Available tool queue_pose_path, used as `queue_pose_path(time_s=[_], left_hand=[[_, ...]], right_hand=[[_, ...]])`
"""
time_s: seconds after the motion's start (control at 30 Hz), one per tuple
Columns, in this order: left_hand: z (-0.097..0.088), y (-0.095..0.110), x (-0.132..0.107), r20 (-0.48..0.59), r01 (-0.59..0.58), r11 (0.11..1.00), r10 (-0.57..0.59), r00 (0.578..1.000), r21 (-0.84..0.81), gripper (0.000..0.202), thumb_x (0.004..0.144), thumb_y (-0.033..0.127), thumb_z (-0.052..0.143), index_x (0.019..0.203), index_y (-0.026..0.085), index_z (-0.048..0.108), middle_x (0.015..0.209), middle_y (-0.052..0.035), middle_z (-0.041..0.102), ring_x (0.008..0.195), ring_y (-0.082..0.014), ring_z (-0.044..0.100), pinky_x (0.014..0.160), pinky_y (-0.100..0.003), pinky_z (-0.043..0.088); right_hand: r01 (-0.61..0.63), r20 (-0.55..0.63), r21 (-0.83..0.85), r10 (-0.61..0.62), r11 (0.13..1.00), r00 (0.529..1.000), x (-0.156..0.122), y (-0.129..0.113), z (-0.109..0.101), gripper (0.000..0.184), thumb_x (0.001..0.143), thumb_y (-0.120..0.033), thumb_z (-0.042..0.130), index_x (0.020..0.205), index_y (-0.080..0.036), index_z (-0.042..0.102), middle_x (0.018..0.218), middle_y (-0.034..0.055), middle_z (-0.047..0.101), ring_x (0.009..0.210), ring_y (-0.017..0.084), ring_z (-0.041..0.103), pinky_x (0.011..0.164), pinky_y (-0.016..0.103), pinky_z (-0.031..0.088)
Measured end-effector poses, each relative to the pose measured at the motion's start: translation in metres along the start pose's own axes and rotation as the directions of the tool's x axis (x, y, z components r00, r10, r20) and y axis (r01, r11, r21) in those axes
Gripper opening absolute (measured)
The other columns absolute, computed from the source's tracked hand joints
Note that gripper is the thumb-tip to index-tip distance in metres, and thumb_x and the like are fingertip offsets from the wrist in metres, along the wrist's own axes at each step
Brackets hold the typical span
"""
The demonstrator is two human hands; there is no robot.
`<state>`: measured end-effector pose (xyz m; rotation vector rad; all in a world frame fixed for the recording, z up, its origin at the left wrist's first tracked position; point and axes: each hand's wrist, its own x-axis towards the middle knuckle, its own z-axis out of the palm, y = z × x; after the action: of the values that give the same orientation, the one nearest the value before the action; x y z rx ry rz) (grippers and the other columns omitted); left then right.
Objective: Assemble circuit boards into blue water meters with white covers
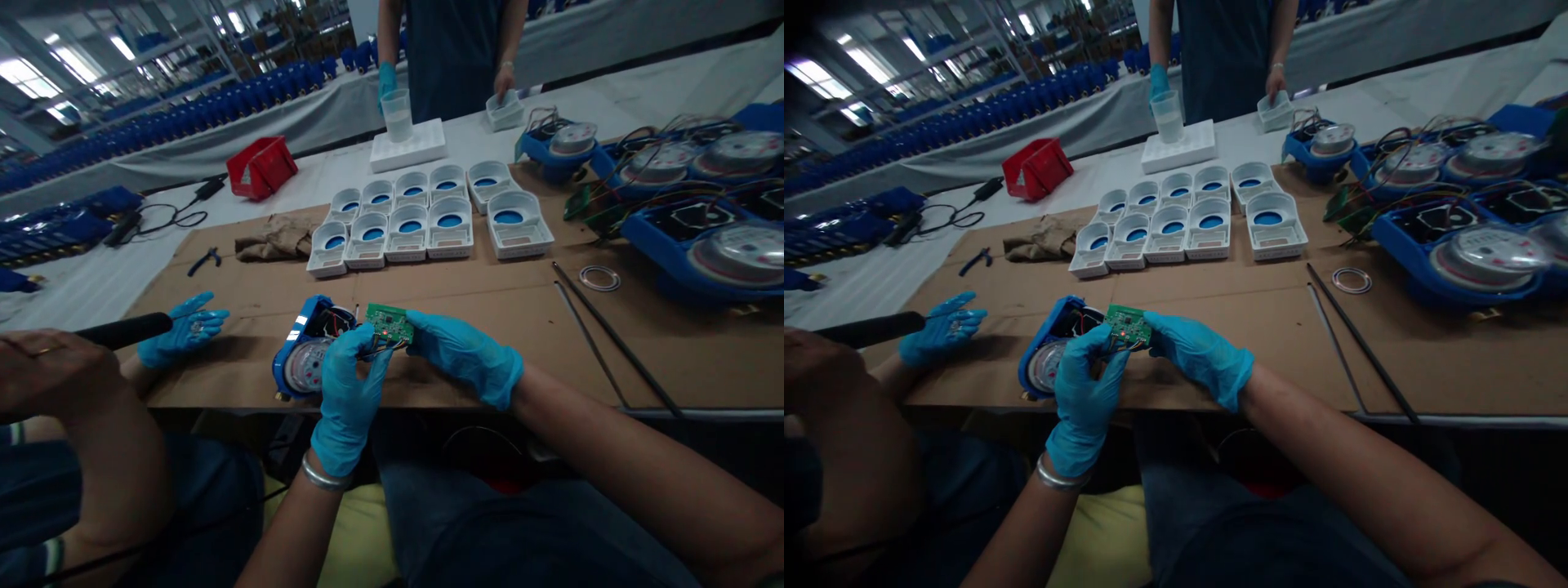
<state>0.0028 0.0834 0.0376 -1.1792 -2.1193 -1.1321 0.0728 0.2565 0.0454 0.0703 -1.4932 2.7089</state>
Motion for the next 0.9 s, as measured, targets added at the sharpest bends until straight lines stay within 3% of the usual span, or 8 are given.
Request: queue_pose_path(time_s=[0.27, 0.43, 0.53, 0.6, 0.67, 0.77, 0.83, 0.9], left_hand=[[-0.006, 0.000, -0.002, 0.023, -0.066, 0.996, 0.065, 0.998, 0.067, 0.027, 0.084, 0.026, 0.071, 0.108, 0.021, 0.060, 0.101, -0.0048, 0.069, 0.096, -0.0191, 0.066, 0.087, -0.036, 0.054], [-0.008, 0.004, -0.001, 0.040, -0.055, 0.995, 0.052, 0.998, 0.082, 0.020, 0.087, 0.027, 0.069, 0.105, 0.022, 0.061, 0.094, -0.0029, 0.068, 0.089, -0.0174, 0.066, 0.083, -0.034, 0.053], [-0.010, 0.006, 0.000, 0.069, -0.081, 0.989, 0.073, 0.995, 0.121, 0.023, 0.086, 0.028, 0.070, 0.107, 0.023, 0.062, 0.095, -0.0043, 0.068, 0.091, -0.0194, 0.065, 0.084, -0.036, 0.052], [-0.009, 0.005, 0.002, 0.106, -0.090, 0.980, 0.073, 0.992, 0.176, 0.024, 0.086, 0.028, 0.069, 0.109, 0.023, 0.063, 0.099, -0.0069, 0.069, 0.095, -0.0218, 0.064, 0.085, -0.038, 0.052], [-0.006, 0.004, 0.003, 0.147, -0.094, 0.971, 0.062, 0.987, 0.219, 0.019, 0.088, 0.027, 0.066, 0.106, 0.022, 0.066, 0.096, -0.0077, 0.069, 0.092, -0.0225, 0.064, 0.083, -0.037, 0.052], [0.001, 0.001, 0.005, 0.167, -0.032, 0.987, 0.006, 0.986, 0.156, 0.012, 0.091, 0.026, 0.061, 0.098, 0.022, 0.069, 0.091, -0.0063, 0.071, 0.086, -0.0209, 0.065, 0.081, -0.035, 0.051], [0.004, 0.003, 0.007, 0.127, 0.145, 0.989, -0.147, 0.981, 0.020, 0.015, 0.092, 0.030, 0.060, 0.101, 0.022, 0.070, 0.097, -0.0049, 0.073, 0.087, -0.0199, 0.066, 0.082, -0.034, 0.051], [0.005, 0.007, 0.011, 0.108, 0.382, 0.915, -0.370, 0.923, -0.131, 0.020, 0.092, 0.035, 0.060, 0.105, 0.023, 0.070, 0.100, -0.0031, 0.073, 0.088, -0.0192, 0.066, 0.083, -0.033, 0.051]], right_hand=[[0.036, 0.023, 0.039, -0.037, 0.999, 0.999, -0.003, 0.002, 0.003, 0.027, 0.090, -0.033, 0.055, 0.110, -0.025, 0.072, 0.123, -0.0004, 0.069, 0.120, 0.016, 0.060, 0.115, 0.039, 0.042], [0.013, 0.082, 0.102, -0.022, 0.995, 0.996, -0.001, 0.009, 0.001, 0.033, 0.091, -0.034, 0.054, 0.118, -0.022, 0.068, 0.130, 0.0009, 0.065, 0.123, 0.016, 0.058, 0.119, 0.040, 0.036], [0.032, 0.068, -0.015, -0.031, 0.999, 0.997, -0.002, 0.005, -0.002, 0.036, 0.093, -0.036, 0.050, 0.123, -0.023, 0.066, 0.134, -0.0003, 0.063, 0.126, 0.018, 0.056, 0.117, 0.040, 0.038], [0.068, 0.047, -0.182, -0.060, 0.981, 0.997, -0.006, -0.002, -0.002, 0.033, 0.092, -0.034, 0.054, 0.120, -0.026, 0.068, 0.132, -0.0024, 0.064, 0.125, 0.019, 0.057, 0.115, 0.041, 0.040], [0.106, 0.029, -0.403, -0.103, 0.909, 0.994, -0.011, -0.009, 0.000, 0.028, 0.090, -0.031, 0.058, 0.114, -0.028, 0.070, 0.124, -0.0024, 0.068, 0.117, 0.021, 0.061, 0.112, 0.041, 0.043], [0.193, 0.064, -0.702, -0.209, 0.685, 0.976, -0.015, -0.019, 0.003, 0.030, 0.093, -0.028, 0.052, 0.117, -0.024, 0.070, 0.122, 0.0025, 0.069, 0.112, 0.022, 0.064, 0.109, 0.043, 0.044], [0.249, 0.115, -0.798, -0.266, 0.549, 0.957, -0.008, -0.030, -0.006, 0.035, 0.095, -0.025, 0.048, 0.124, -0.022, 0.066, 0.130, 0.0049, 0.065, 0.118, 0.023, 0.061, 0.111, 0.044, 0.043], [0.230, 0.089, -0.876, -0.325, 0.425, 0.941, 0.007, -0.049, -0.031, 0.037, 0.095, -0.022, 0.046, 0.127, -0.022, 0.064, 0.130, 0.0056, 0.065, 0.121, 0.022, 0.059, 0.112, 0.045, 0.042]])
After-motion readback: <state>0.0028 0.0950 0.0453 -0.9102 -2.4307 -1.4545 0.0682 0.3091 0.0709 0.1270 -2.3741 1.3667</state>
